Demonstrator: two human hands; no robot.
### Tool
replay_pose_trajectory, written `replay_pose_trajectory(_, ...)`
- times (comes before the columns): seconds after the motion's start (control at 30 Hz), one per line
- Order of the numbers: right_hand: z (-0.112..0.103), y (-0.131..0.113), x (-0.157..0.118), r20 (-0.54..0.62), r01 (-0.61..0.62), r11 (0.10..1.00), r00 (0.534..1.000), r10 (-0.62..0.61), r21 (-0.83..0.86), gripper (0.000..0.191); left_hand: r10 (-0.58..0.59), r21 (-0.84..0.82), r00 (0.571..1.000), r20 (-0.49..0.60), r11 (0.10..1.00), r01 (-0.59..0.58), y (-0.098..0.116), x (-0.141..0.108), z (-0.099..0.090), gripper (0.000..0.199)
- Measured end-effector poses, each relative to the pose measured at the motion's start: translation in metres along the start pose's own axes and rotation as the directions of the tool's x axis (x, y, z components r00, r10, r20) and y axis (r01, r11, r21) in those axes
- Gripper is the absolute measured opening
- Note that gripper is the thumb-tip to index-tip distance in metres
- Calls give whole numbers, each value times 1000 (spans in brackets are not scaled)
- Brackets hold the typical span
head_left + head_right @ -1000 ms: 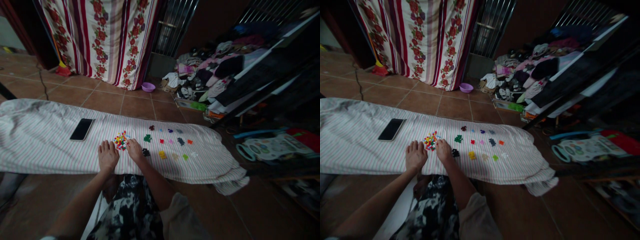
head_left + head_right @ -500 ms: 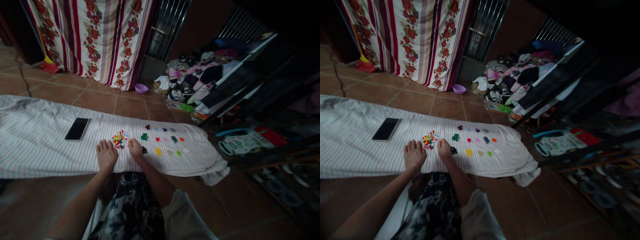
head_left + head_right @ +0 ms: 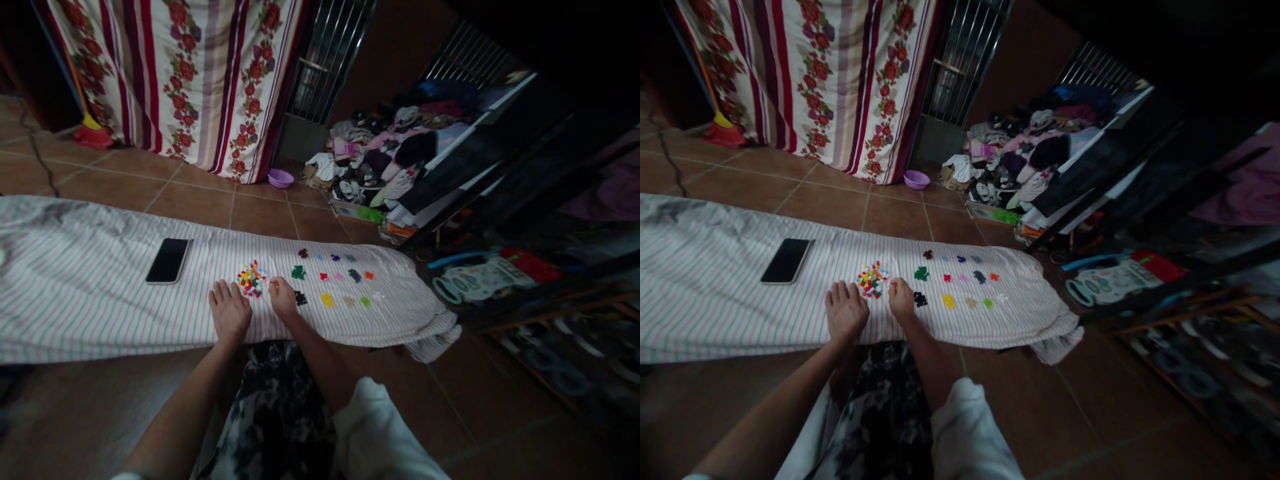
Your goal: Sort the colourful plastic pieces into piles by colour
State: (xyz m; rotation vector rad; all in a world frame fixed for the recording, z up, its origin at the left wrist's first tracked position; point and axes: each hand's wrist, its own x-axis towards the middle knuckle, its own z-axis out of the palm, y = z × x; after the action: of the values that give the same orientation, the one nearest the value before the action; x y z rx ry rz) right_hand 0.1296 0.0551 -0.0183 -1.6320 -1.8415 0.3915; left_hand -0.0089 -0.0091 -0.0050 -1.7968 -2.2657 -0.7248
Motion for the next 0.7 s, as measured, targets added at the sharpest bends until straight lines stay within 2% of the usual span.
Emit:
replay_pose_trajectory(0.3, 5, 6, -3, -80, 77, 994, 994, -70, 84, 18, 26, 81, 1000, 11, 996, -27, 3, 1, -2, 43)
replay_pose_trajectory(0.37, 5, 8, -2, -56, 69, 989, 996, -62, 133, 16, 33, 99, 999, 16, 995, -34, 4, 0, -2, 43)
replay_pose_trajectory(0.47, 1, 11, 1, 47, -15, 968, 999, 4, 250, 14, 27, 126, 1000, 13, 992, -29, 5, 0, -1, 42)
replay_pose_trajectory(0.57, -12, 19, 5, 139, -93, 933, 989, 47, 348, 13, 31, 144, 999, 24, 989, -34, 6, 0, -2, 41)
replay_pose_trajectory(0.7, -46, 43, 15, 95, -73, 926, 995, 40, 369, 14, 33, 169, 999, 26, 985, -37, 7, 0, -3, 40)
